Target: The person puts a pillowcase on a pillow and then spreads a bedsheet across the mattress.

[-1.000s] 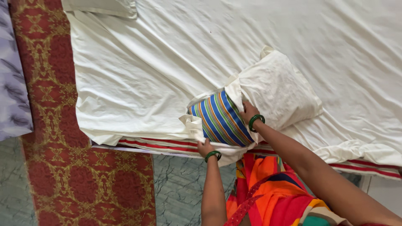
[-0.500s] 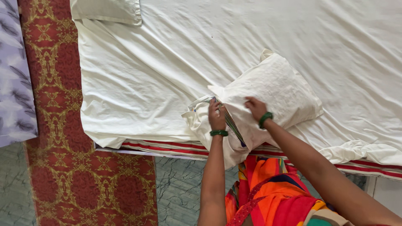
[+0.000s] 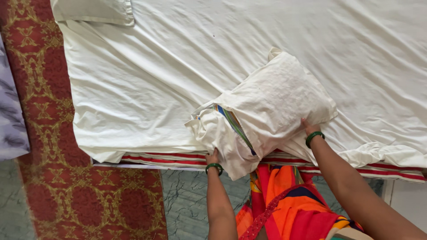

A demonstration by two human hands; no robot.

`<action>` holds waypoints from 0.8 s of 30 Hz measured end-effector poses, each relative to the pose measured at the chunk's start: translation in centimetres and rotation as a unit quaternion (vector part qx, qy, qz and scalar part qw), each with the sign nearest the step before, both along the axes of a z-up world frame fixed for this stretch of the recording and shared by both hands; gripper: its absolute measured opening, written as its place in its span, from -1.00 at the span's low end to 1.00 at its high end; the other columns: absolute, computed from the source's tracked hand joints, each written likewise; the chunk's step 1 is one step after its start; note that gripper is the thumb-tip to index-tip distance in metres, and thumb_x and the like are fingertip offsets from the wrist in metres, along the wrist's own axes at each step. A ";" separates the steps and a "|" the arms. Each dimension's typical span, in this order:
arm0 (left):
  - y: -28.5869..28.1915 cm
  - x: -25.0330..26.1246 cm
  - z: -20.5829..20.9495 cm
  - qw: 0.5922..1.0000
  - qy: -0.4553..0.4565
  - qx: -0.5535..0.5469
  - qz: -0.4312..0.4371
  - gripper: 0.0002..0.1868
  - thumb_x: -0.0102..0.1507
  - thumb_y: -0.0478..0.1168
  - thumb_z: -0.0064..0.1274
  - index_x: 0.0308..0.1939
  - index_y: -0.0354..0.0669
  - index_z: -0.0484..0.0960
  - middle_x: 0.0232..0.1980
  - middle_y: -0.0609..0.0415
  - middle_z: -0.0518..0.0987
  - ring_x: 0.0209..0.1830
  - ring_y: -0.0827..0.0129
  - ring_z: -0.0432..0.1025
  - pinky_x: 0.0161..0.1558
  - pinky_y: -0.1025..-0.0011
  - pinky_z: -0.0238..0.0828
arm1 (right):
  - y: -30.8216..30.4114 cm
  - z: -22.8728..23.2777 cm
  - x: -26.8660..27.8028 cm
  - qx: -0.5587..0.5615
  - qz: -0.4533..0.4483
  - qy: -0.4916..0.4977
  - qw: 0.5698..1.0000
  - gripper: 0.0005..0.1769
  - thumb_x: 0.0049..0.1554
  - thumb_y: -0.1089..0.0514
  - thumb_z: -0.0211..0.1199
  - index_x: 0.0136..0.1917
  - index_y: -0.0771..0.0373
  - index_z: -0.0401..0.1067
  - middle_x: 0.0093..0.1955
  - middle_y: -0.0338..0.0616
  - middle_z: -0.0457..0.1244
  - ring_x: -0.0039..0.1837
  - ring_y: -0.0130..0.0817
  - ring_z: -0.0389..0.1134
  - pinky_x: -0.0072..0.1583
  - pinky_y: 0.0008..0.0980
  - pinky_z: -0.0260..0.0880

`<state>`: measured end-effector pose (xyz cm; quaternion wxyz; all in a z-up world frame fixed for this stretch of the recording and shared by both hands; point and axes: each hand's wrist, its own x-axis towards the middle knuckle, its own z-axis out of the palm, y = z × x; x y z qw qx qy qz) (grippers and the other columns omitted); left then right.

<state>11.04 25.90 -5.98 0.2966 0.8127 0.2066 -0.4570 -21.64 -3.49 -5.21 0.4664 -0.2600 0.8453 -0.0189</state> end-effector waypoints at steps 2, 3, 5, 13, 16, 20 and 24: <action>-0.4 0.2 -0.2 0.999 0.011 -0.038 0.002 -0.14 0.12 0.06 0.35 0.33 -0.45 0.45 0.28 -0.23 0.55 0.16 0.03 0.46 0.17 0.22 0.38 | 0.9 -0.6 0.5 0.069 -0.052 -0.075 0.993 0.05 0.09 -0.27 0.34 0.58 0.36 0.02 0.62 0.11 0.02 0.52 0.06 0.14 0.45 0.07 0.28; -0.6 0.1 -0.3 0.998 0.010 -0.065 0.007 -0.13 0.12 0.07 0.35 0.33 -0.46 0.46 0.27 -0.23 0.57 0.14 0.04 0.47 0.16 0.23 0.39 | 1.5 -1.1 1.2 0.063 -0.102 -0.155 0.981 0.04 0.13 -0.24 0.38 0.59 0.39 0.01 0.62 0.13 0.00 0.55 0.06 0.06 0.48 0.11 0.12; -0.4 -0.6 -0.2 0.989 0.002 -0.146 0.022 -0.12 0.11 0.07 0.34 0.35 -0.42 0.45 0.24 -0.17 0.60 0.12 0.06 0.48 0.15 0.24 0.39 | 2.3 -1.6 1.4 0.060 -0.155 -0.233 0.958 0.04 0.17 -0.21 0.41 0.59 0.42 -0.01 0.62 0.14 -0.02 0.58 0.05 -0.01 0.50 0.14 -0.04; -1.1 -3.1 1.1 0.971 0.005 -0.224 0.087 -0.21 0.12 -0.03 0.31 0.36 -0.26 0.41 0.23 -0.03 0.57 0.13 0.18 0.48 0.20 0.24 0.38 | 0.0 -0.2 3.0 -0.146 -0.242 -0.360 0.889 -0.19 -0.01 0.18 0.50 0.46 0.28 0.28 0.42 0.07 0.26 0.36 -0.02 0.30 0.40 -0.08 0.34; -0.4 -2.5 2.8 0.960 0.117 -0.218 0.127 -0.27 0.19 0.04 0.20 0.34 -0.32 0.47 0.22 -0.11 0.61 0.11 0.11 0.52 0.18 0.20 0.44 | 0.7 4.2 2.3 -0.259 -0.211 -0.423 0.843 -0.23 0.00 0.30 0.49 0.44 0.39 0.31 0.34 0.04 0.29 0.25 -0.07 0.36 0.33 -0.05 0.43; 1.4 -1.3 5.6 0.891 0.329 -0.284 0.134 -0.27 0.19 0.14 -0.01 0.29 -0.32 0.51 0.19 -0.12 0.64 0.11 0.10 0.56 0.15 0.21 0.50 | 1.5 12.1 -0.9 -0.281 -0.165 -0.231 0.917 -0.28 0.03 0.32 0.46 0.43 0.37 0.32 0.28 -0.04 0.38 0.23 -0.09 0.42 0.33 -0.15 0.44; -0.3 0.5 5.7 0.888 0.303 -0.303 0.169 -0.24 0.23 0.14 0.00 0.38 -0.27 0.32 0.24 -0.19 0.56 0.13 0.03 0.54 0.11 0.16 0.52 | -1.9 15.7 -1.4 -0.335 -0.190 -0.492 0.781 -0.70 0.23 0.43 0.30 0.10 0.16 0.29 -0.14 -0.26 0.20 -0.14 -0.34 0.26 -0.08 -0.28 0.34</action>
